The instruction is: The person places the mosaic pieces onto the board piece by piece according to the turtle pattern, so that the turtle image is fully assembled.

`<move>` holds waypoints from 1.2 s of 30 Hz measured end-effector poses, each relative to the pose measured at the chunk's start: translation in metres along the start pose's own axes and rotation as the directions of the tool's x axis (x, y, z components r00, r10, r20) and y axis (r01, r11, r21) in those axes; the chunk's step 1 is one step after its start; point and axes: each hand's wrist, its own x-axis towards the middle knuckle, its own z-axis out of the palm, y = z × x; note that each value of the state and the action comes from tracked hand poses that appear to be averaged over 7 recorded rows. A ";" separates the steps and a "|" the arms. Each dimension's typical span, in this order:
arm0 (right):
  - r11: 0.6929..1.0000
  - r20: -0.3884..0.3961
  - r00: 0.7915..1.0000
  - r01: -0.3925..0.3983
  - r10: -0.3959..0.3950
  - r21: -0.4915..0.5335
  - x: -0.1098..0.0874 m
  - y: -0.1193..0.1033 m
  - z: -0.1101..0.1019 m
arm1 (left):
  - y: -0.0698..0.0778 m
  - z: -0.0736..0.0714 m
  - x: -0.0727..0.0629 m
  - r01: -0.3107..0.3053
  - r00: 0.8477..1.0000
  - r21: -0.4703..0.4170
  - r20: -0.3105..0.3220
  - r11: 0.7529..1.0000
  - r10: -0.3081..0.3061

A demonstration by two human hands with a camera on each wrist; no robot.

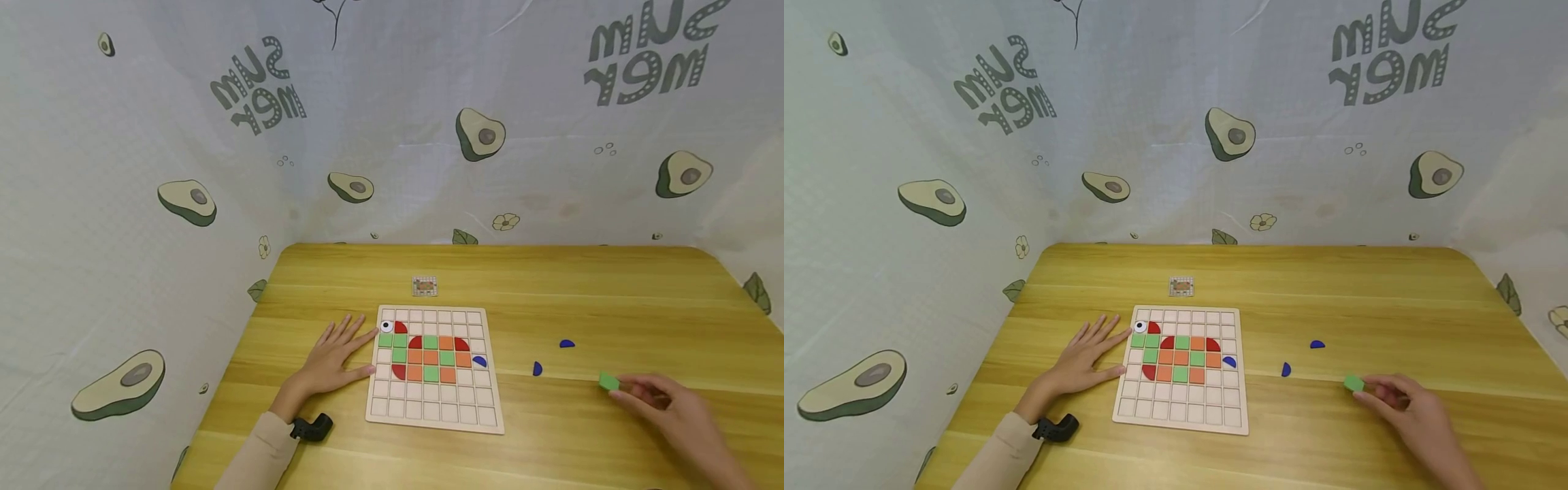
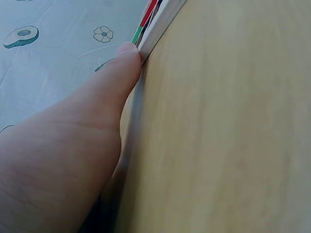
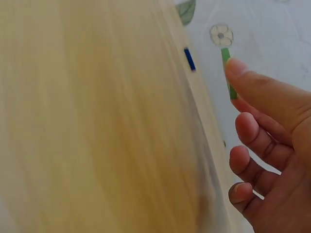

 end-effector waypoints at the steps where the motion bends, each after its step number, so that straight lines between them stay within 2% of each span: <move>1: 1.000 0.005 1.000 0.007 -0.007 0.015 0.000 -0.005 0.001 | 0.000 0.000 0.000 0.000 1.000 0.001 0.000 1.000 0.000; 8: 0.991 0.004 0.995 0.101 -0.102 0.087 0.005 -0.040 0.015 | 0.001 -0.001 0.000 -0.005 1.000 0.003 0.000 1.000 0.005; 15: 0.967 -0.028 0.977 0.215 -0.213 0.133 0.011 -0.078 0.041 | 0.002 -0.002 0.000 0.000 1.000 0.001 0.000 1.000 0.000; 19: 0.955 -0.020 0.969 0.247 -0.247 0.166 0.013 -0.096 0.057 | 0.002 -0.003 0.000 -0.005 1.000 -0.008 -0.006 1.000 0.005; 29: 0.937 0.080 0.957 0.252 -0.279 0.243 0.018 -0.130 0.092 | 0.001 -0.002 0.000 0.003 1.000 -0.004 -0.001 1.000 -0.003; 36: 0.927 0.159 0.943 0.237 -0.292 0.291 0.022 -0.140 0.110 | 0.000 -0.002 0.001 0.004 1.000 0.000 0.008 1.000 -0.004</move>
